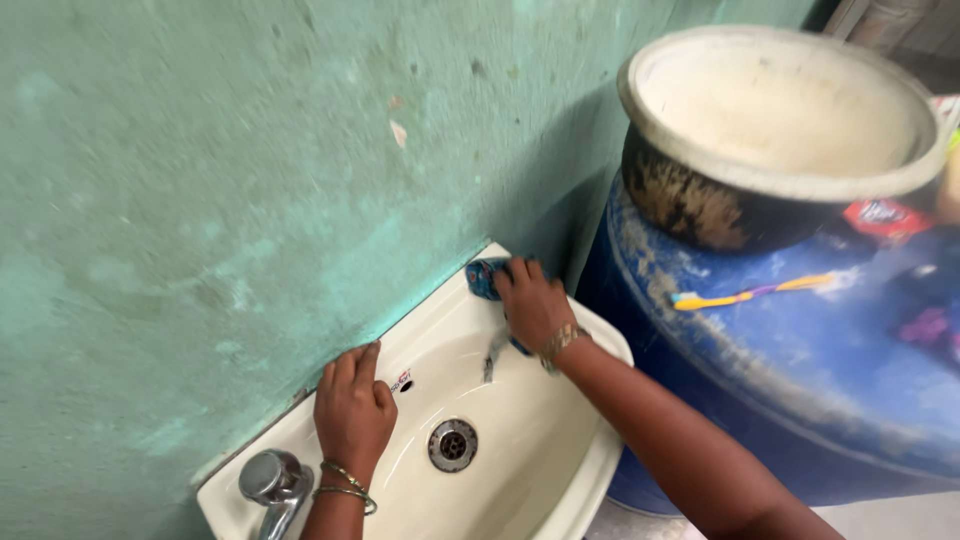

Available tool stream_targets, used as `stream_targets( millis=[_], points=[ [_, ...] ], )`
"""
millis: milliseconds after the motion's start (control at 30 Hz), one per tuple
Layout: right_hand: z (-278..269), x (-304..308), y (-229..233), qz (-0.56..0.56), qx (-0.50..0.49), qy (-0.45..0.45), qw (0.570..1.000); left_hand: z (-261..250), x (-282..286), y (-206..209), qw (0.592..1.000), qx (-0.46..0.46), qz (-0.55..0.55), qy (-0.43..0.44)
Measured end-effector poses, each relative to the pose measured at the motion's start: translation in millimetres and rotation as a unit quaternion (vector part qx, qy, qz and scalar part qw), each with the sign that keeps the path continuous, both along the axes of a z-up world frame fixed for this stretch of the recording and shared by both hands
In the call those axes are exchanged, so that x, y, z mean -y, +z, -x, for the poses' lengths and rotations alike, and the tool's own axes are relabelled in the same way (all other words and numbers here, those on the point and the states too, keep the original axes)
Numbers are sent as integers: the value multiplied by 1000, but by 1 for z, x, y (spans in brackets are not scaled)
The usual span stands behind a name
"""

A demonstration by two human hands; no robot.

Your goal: The person cleans a sink and its fixtures by wiping the edges, the basin, and the faucet with a cloth.

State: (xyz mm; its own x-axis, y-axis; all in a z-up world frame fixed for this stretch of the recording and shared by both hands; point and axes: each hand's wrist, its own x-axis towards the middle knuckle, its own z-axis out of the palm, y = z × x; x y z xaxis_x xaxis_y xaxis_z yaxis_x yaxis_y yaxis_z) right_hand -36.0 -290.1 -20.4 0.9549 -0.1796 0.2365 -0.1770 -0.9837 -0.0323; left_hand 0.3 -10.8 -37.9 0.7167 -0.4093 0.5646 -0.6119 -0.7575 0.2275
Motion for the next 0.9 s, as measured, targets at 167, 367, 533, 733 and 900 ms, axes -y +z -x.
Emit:
stream_targets(
  millis=[167,367,533,733,900],
  points=[
    [60,4,5,118,-5,19,993,12,-1,-7,999,5,-26,23],
    [127,18,27,89,-116,-39,988,32,-2,9,993,-84,-71,44],
    [120,12,34,60,-126,-68,988,47,-19,32,966,-184,-181,30],
    [84,4,17,-5,-81,-55,995,91,-41,28,953,-219,-206,47],
    [7,-5,-9,8,51,-8,999,125,-56,33,980,-156,-118,42]
  ],
)
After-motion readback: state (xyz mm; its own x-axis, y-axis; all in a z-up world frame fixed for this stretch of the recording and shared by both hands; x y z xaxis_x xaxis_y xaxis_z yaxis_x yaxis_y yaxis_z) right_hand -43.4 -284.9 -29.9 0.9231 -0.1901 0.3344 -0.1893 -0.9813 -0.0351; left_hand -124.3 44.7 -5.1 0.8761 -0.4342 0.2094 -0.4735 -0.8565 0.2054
